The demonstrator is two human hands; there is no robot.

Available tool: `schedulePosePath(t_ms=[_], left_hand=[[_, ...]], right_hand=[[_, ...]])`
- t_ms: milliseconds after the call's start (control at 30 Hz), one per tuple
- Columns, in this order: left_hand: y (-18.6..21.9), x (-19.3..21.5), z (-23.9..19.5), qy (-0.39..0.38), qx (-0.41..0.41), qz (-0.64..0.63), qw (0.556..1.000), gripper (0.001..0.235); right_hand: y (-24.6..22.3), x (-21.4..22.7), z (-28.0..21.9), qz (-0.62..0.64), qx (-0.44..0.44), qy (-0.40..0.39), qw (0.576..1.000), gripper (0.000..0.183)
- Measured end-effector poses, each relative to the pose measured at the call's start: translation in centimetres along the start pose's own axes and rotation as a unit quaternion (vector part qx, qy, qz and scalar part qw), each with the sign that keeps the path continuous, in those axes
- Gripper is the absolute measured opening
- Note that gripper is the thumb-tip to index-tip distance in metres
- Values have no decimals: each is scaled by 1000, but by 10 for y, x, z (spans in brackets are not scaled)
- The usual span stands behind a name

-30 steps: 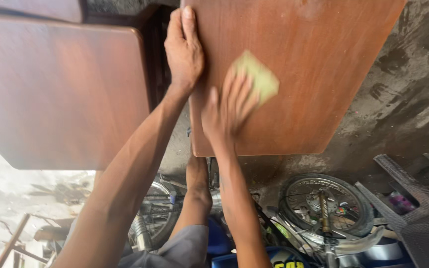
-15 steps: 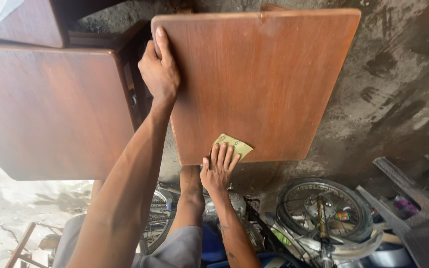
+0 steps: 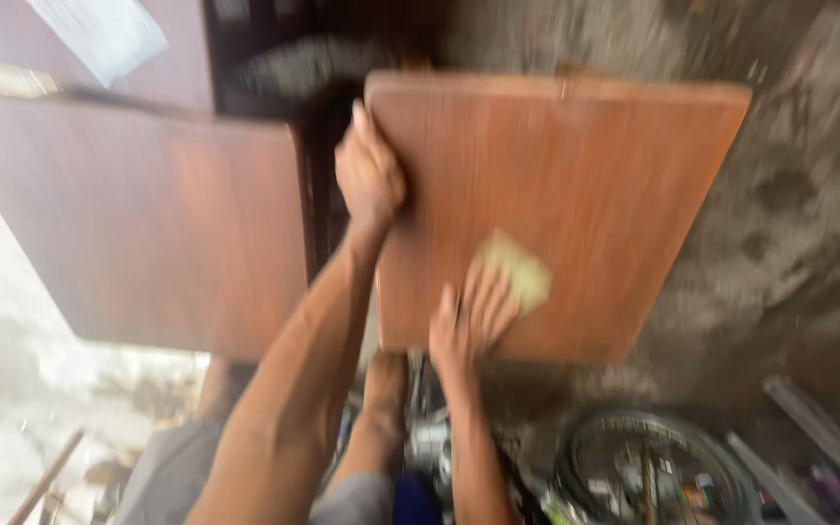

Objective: The person sands the surface of a wooden stool with a sanding block, moving across the top and sides. The person then switches to a metal file and rubs it against a small wooden block.

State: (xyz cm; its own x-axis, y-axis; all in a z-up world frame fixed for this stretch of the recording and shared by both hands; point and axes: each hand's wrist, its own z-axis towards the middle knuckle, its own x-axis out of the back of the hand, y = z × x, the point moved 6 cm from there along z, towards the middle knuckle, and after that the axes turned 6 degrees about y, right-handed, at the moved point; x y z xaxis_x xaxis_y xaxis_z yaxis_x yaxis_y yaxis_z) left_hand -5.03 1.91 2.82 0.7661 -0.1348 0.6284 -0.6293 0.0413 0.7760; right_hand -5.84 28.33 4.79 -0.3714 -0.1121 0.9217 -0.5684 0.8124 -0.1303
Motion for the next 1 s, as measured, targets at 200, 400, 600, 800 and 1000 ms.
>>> schedulePosePath(t_ms=[200, 400, 600, 800, 1000], left_hand=[[-14, -7, -3, -63, 117, 74, 988, 61], [-4, -7, 0, -82, 142, 60, 985, 62], [0, -6, 7, -93, 123, 73, 985, 60], [-5, -4, 2, -72, 108, 89, 988, 55], [-5, -10, 13, -56, 50, -5, 997, 51]], right_hand=[[7, 15, 74, 33, -24, 79, 996, 64], [-33, 84, 265, -58, 0, 6, 998, 54], [25, 19, 15, 31, -19, 107, 994, 66], [10, 21, 124, 57, -117, 82, 988, 69], [-9, 73, 225, 31, -37, 124, 991, 58]])
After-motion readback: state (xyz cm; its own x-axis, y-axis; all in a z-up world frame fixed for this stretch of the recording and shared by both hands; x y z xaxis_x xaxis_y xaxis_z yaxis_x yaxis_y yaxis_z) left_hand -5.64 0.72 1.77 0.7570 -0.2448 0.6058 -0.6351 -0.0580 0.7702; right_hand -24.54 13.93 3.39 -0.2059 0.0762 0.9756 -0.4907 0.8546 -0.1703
